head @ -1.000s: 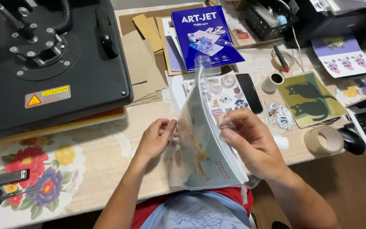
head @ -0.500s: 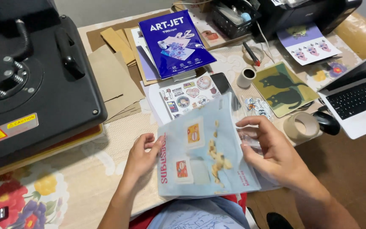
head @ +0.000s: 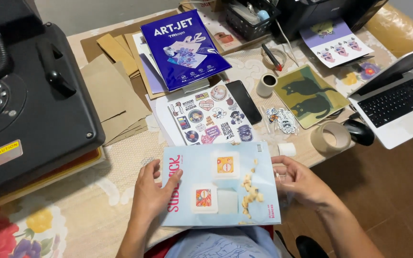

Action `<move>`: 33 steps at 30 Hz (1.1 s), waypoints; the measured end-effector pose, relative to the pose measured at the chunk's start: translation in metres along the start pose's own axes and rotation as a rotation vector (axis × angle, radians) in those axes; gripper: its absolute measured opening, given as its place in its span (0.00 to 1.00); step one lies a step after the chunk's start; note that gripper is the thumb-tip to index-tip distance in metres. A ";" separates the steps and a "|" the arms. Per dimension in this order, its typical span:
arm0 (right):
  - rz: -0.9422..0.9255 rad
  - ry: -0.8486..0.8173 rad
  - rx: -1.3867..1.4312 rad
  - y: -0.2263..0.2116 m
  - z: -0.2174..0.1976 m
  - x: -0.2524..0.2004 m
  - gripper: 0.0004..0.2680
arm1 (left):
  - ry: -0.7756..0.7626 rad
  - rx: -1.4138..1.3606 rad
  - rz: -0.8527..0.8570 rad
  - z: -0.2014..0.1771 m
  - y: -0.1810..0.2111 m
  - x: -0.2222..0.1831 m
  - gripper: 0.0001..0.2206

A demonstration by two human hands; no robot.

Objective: The person holds up a sheet of printed stickers, places it onto a plastic sleeve containing a booklet, and then slides the sheet inside the sleeve.

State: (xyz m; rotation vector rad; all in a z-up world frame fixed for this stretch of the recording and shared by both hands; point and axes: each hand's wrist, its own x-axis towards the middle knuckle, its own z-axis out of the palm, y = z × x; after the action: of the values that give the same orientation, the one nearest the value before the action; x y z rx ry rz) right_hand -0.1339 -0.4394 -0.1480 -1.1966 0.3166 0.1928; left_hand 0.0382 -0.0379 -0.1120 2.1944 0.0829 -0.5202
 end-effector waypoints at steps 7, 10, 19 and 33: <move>0.196 0.045 0.106 0.005 0.007 0.002 0.29 | 0.036 0.048 -0.050 -0.008 0.006 0.003 0.38; 0.138 -0.158 0.149 0.011 0.013 0.001 0.40 | 0.038 0.051 -0.035 -0.003 -0.002 0.007 0.36; -0.008 -0.220 0.173 0.067 -0.002 -0.001 0.29 | -0.019 -0.147 -0.048 -0.002 -0.009 -0.005 0.33; -0.380 -0.763 0.109 0.045 -0.016 -0.005 0.23 | -0.484 -1.052 -0.166 0.020 -0.067 -0.032 0.27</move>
State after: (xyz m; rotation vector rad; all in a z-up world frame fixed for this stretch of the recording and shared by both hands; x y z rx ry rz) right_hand -0.1550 -0.4377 -0.1914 -0.9734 -0.5572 0.2793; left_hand -0.0137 -0.0072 -0.1602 1.0139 0.2202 -0.8440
